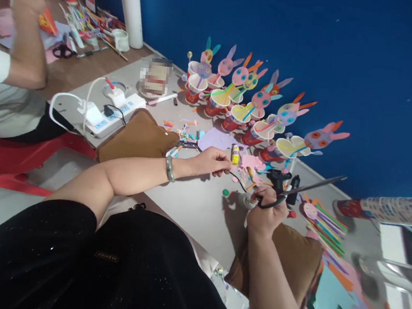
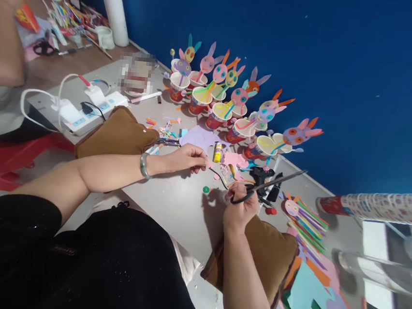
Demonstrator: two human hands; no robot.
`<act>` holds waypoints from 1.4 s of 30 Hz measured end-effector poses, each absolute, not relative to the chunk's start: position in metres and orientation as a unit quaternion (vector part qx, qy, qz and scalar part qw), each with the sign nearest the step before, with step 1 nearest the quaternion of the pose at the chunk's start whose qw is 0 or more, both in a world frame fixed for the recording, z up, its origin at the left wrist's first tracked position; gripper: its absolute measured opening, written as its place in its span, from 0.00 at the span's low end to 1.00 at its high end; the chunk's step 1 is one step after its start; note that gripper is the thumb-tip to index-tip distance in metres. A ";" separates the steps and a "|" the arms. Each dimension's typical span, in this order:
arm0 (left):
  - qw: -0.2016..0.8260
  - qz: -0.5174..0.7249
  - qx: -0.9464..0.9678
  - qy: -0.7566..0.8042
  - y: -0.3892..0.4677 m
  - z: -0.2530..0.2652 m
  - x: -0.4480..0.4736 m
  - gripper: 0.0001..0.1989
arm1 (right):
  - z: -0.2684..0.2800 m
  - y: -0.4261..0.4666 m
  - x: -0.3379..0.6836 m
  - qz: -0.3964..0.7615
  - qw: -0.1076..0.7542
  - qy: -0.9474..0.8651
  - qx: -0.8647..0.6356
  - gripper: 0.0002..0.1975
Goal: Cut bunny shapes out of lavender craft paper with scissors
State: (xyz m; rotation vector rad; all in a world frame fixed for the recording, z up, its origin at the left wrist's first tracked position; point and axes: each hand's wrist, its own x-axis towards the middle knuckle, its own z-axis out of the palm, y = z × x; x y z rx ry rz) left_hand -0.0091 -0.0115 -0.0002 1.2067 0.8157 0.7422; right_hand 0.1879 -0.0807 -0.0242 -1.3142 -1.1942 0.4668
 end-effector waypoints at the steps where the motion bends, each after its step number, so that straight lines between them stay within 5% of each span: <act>1: 0.674 0.329 0.549 0.369 -0.011 0.000 -0.009 0.07 | -0.024 -0.080 0.188 0.203 0.601 -0.515 -0.576 0.21; 13: 0.397 0.061 0.813 0.421 0.013 0.015 -0.050 0.08 | -0.033 -0.080 0.191 0.213 0.558 -0.545 -0.588 0.18; 21: 0.394 -0.132 0.778 0.471 0.015 0.009 -0.084 0.08 | -0.035 -0.079 0.190 0.213 0.557 -0.546 -0.589 0.18; 27: 0.320 -0.174 0.817 0.447 0.006 0.023 -0.086 0.01 | -0.034 -0.079 0.189 0.206 0.553 -0.552 -0.590 0.18; 35: 0.213 -0.237 0.832 0.455 0.009 0.040 -0.074 0.10 | -0.040 -0.076 0.193 0.191 0.546 -0.563 -0.590 0.19; 42: 0.170 -0.142 0.863 0.454 0.028 0.057 -0.062 0.12 | -0.036 -0.079 0.191 0.189 0.551 -0.579 -0.570 0.23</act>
